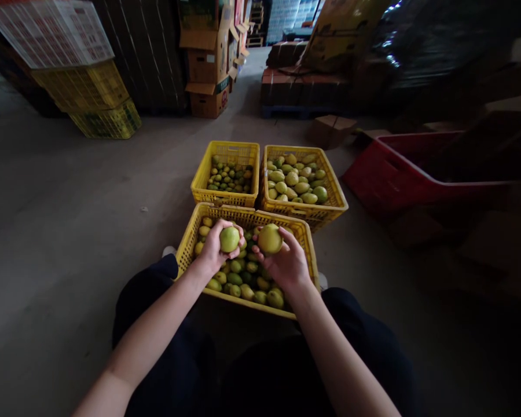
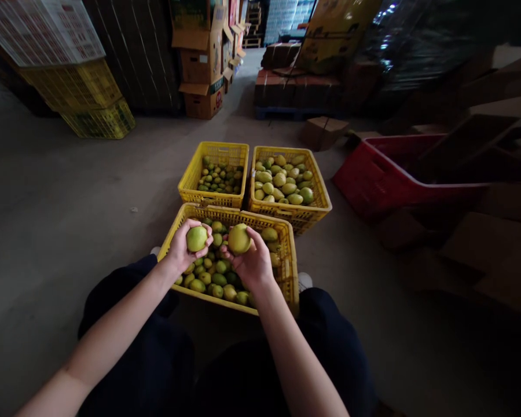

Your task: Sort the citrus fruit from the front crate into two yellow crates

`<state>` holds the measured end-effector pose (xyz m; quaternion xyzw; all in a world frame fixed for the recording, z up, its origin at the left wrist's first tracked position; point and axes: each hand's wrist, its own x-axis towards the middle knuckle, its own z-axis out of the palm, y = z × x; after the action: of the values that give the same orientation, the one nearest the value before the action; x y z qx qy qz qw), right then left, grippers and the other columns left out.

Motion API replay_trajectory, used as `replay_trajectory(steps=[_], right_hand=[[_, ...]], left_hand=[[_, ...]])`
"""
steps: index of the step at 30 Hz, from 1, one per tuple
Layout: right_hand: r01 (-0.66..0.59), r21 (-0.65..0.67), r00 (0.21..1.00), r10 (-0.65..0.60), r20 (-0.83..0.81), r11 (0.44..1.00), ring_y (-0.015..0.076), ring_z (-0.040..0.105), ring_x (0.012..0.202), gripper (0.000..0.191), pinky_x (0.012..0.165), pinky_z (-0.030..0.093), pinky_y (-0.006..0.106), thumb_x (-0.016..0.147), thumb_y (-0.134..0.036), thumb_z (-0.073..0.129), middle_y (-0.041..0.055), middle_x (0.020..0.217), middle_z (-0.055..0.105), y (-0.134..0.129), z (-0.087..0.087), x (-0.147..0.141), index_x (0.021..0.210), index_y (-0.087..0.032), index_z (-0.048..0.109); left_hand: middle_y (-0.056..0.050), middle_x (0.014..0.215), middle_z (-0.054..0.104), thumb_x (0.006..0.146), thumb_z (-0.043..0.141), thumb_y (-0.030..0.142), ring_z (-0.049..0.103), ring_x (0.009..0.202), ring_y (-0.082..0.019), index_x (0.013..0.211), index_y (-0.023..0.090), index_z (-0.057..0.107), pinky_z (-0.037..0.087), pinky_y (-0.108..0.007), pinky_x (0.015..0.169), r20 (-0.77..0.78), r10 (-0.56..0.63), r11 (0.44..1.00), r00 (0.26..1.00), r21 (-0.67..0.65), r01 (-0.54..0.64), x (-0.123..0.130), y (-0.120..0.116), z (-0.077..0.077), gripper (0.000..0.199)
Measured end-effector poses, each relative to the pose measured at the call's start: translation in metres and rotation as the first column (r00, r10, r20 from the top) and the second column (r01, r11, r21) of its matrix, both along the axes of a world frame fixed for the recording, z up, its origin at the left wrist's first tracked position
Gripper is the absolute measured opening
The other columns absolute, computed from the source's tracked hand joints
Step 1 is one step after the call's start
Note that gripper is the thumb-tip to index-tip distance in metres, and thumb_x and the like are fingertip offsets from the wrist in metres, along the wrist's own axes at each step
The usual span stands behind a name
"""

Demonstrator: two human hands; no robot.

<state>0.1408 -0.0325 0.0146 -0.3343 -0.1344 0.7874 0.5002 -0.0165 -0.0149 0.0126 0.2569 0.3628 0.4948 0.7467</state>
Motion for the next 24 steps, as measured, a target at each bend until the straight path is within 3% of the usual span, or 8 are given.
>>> replay_trajectory(steps=[6, 10, 15, 20, 24], right_hand=[[0.006, -0.021, 1.0, -0.006, 0.002, 1.0, 0.0164, 0.063, 0.059, 0.023, 0.052, 0.054, 0.025, 0.071, -0.035, 0.064, 0.0057, 0.071, 0.07, 0.001, -0.001, 0.0, 0.084, -0.017, 0.066], [0.019, -0.042, 1.0, -0.02, -0.006, 0.999, 0.0156, 0.063, 0.058, 0.022, 0.053, 0.054, 0.024, 0.072, -0.035, 0.063, 0.0054, 0.069, 0.069, 0.0, 0.0, 0.0, 0.084, -0.016, 0.066], [0.099, -0.167, 0.995, -0.101, -0.005, 0.981, 0.0167, 0.063, 0.058, 0.015, 0.052, 0.055, 0.025, 0.078, -0.033, 0.059, 0.0049, 0.066, 0.068, 0.005, -0.007, 0.003, 0.078, -0.019, 0.062], [0.119, -0.281, 0.992, -0.127, -0.011, 0.952, 0.0179, 0.062, 0.055, 0.019, 0.046, 0.052, 0.025, 0.084, -0.035, 0.052, 0.0075, 0.063, 0.067, 0.01, -0.02, 0.007, 0.083, -0.017, 0.06], [0.098, -0.319, 0.994, -0.111, -0.023, 0.943, 0.018, 0.06, 0.052, 0.025, 0.043, 0.05, 0.025, 0.089, -0.036, 0.044, 0.0089, 0.064, 0.067, 0.01, -0.023, 0.007, 0.091, -0.016, 0.059]], left_hand=[[-0.002, 0.053, 0.054, 0.075, 0.05, 0.036, 0.043, 0.038, -0.007, 0.06, 0.015, 0.055, 0.026, -0.018, 0.033, 0.0, 0.006, 1.0, 1.0, -0.003, -0.006, 0.0, -0.001, 0.002, 0.026], [-0.002, 0.054, 0.055, 0.078, 0.049, 0.033, 0.045, 0.038, -0.007, 0.064, 0.013, 0.058, 0.027, -0.016, 0.032, 0.021, 0.002, 0.989, 1.0, -0.151, 0.001, 0.0, 0.001, 0.006, 0.026], [-0.005, 0.061, 0.06, 0.084, 0.044, 0.025, 0.051, 0.039, -0.009, 0.08, 0.01, 0.063, 0.025, -0.013, 0.029, 0.119, -0.014, 0.925, 0.993, -0.375, 0.058, 0.002, 0.0, -0.002, 0.024], [-0.006, 0.062, 0.062, 0.091, 0.039, 0.021, 0.06, 0.05, -0.013, 0.094, 0.008, 0.061, 0.042, -0.014, 0.035, 0.126, 0.115, 0.804, 0.985, -0.594, -0.018, 0.011, -0.001, -0.022, 0.026], [-0.007, 0.064, 0.062, 0.094, 0.036, 0.022, 0.063, 0.054, -0.014, 0.097, 0.006, 0.06, 0.051, -0.017, 0.041, 0.114, 0.181, 0.762, 0.977, -0.644, -0.066, 0.014, 0.002, -0.031, 0.029]])
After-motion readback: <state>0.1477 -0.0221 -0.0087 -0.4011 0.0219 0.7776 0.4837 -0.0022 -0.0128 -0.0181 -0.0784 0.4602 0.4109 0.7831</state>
